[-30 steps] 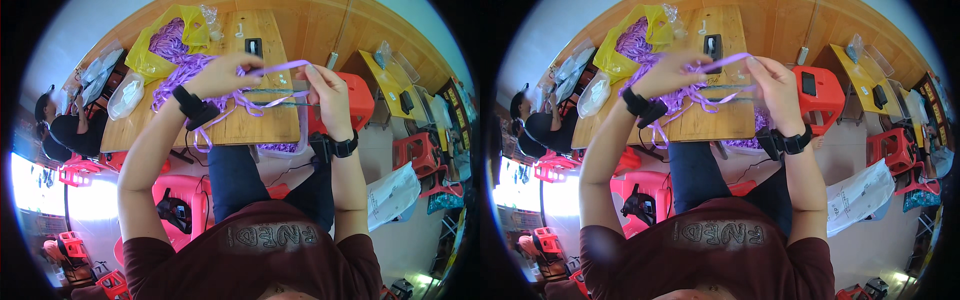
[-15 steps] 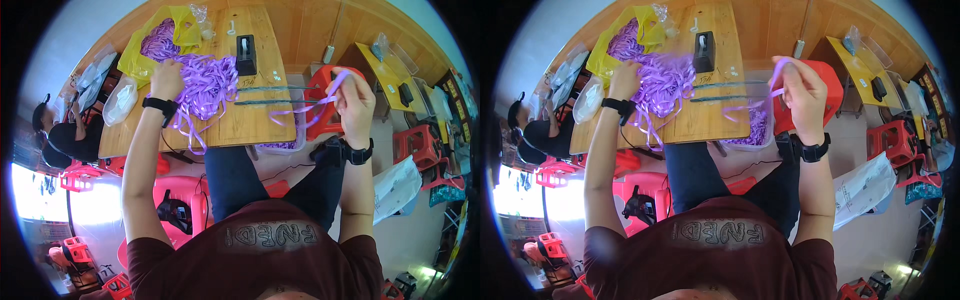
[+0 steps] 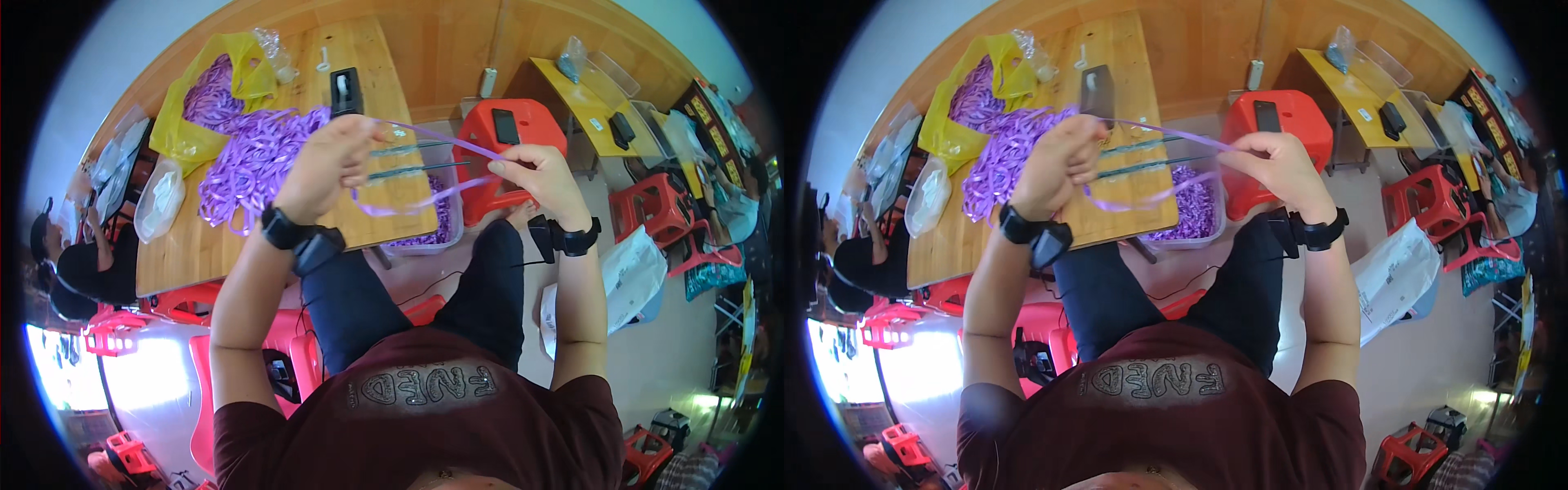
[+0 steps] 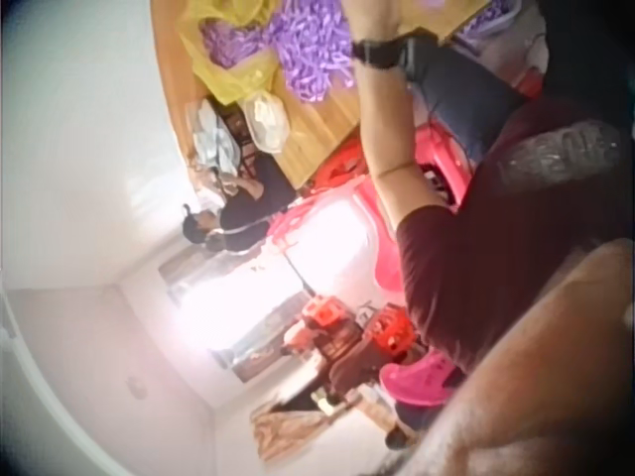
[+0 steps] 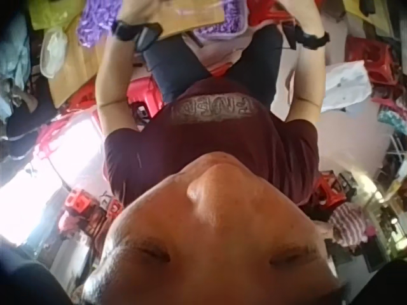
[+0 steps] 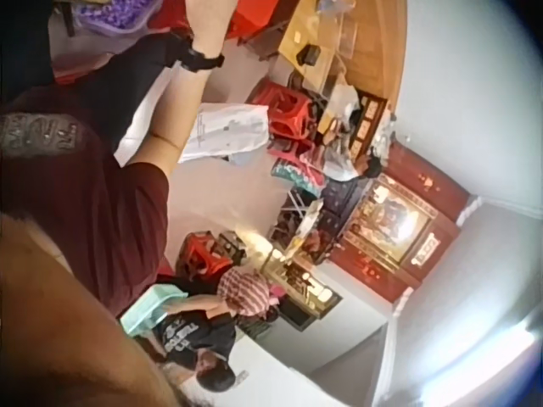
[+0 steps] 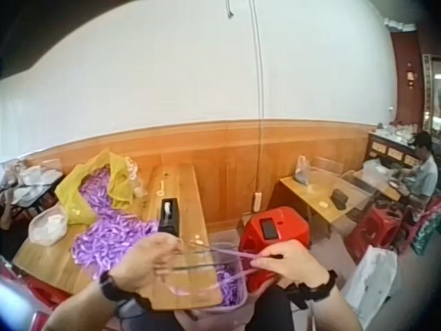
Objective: Preparing and bundling purple ribbons using a metal guide and tape dispenser on a work table.
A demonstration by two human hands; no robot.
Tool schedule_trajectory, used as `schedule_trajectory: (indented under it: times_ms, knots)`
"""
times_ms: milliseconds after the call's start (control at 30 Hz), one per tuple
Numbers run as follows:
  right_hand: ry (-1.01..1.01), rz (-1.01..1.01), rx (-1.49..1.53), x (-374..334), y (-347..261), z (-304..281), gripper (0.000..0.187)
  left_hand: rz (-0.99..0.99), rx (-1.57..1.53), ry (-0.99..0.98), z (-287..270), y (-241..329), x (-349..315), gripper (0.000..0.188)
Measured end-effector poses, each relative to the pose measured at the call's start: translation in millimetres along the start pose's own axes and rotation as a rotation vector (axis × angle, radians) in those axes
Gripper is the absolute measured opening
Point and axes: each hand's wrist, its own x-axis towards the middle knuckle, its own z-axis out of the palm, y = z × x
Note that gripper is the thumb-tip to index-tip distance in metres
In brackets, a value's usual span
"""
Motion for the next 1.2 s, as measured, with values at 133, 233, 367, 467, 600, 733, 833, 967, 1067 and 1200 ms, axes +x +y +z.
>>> schedule_trajectory:
  times_ms: [133,233,367,467,600,733,833,967,1067,1200]
  knots:
    - [-0.047,0.172,0.202,-18.0,34.5,-28.0,0.014,0.078,0.180,-0.011,-2.2,-3.7,3.8,0.026]
    - [-0.073,0.147,0.245,-16.7,21.6,-17.0,0.017,0.084,0.818,-0.041,20.9,-38.0,8.1,0.033]
    - [-0.422,0.119,0.107,-5.9,7.6,19.4,0.021,0.108,0.489,-0.026,84.9,-65.5,35.1,0.031]
    - [-0.386,0.119,0.211,-3.7,-0.1,13.8,0.018,-0.163,0.101,-0.109,71.6,-68.0,35.2,0.029]
    - [-0.300,0.229,0.278,-16.8,19.3,-14.9,0.018,-0.185,0.123,0.052,47.0,-60.5,25.2,0.025]
    - [-0.254,0.197,0.338,-25.0,36.3,-23.9,0.014,-0.019,0.009,0.118,22.2,-72.0,20.9,0.024]
    - [-0.245,0.121,0.255,-22.5,24.9,-22.4,0.011,-0.034,0.301,0.040,26.7,-75.6,19.9,0.024]
    - [-0.356,-0.046,0.009,-13.9,14.9,1.6,0.016,0.123,0.565,0.137,80.4,-91.0,39.0,0.025]
    - [-0.370,-0.022,0.032,-11.0,8.0,9.1,0.021,-0.143,0.343,-0.116,85.2,-81.2,47.4,0.025]
    - [-0.256,0.032,0.111,-17.9,21.0,-2.6,0.017,-0.164,0.254,0.022,64.5,-84.5,34.0,0.025]
